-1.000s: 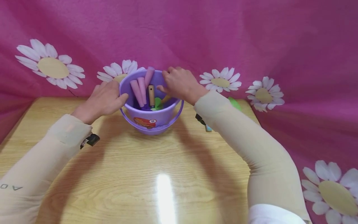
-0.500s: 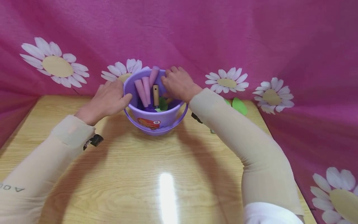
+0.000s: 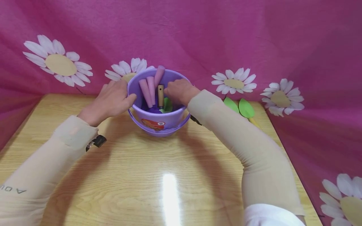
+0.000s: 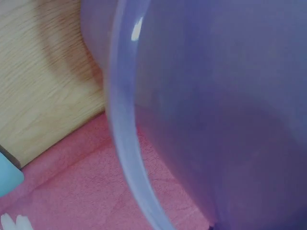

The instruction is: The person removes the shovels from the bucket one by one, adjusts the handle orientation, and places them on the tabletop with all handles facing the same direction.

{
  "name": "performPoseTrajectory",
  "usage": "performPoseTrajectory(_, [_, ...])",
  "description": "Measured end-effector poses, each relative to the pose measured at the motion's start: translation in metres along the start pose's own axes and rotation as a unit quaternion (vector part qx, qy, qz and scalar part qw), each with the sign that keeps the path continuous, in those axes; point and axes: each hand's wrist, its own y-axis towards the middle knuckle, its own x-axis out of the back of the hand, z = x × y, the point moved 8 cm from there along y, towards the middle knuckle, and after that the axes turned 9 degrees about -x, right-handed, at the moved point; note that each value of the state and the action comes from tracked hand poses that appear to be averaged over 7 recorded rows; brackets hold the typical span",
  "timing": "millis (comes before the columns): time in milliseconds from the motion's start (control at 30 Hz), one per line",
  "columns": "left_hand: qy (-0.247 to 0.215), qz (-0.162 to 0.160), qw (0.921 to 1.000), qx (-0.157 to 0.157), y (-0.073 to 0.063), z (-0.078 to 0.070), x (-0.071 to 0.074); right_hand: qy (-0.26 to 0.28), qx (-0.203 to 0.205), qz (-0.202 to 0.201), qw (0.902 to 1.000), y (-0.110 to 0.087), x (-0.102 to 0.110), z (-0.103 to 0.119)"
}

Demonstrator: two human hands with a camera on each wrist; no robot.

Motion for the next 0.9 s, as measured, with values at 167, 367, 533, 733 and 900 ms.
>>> performPoseTrajectory(167, [0.0,0.015,0.9999,0.008,-0.001,0.0,-0.002,-0.033,0.006,-0.012,0.9994,0.0,0.0,0.005])
performPoseTrajectory(367, [0.006,0.013,0.9999,0.009,-0.001,0.0,-0.002,-0.083,0.027,-0.008,0.9962,-0.002,-0.003,0.015])
performPoseTrajectory(533, [-0.003,0.017,0.9997,0.014,-0.003,0.0,-0.002,-0.074,0.039,0.003,0.9965,-0.003,-0.002,0.017])
performPoseTrajectory(733, [-0.006,0.022,0.9996,0.017,-0.004,-0.001,-0.003,-0.098,0.047,-0.001,0.9941,-0.005,0.003,0.018])
performPoseTrajectory(900, [-0.004,0.011,0.9998,0.014,-0.003,-0.002,-0.001,-0.111,0.042,-0.007,0.9929,-0.007,0.014,0.014])
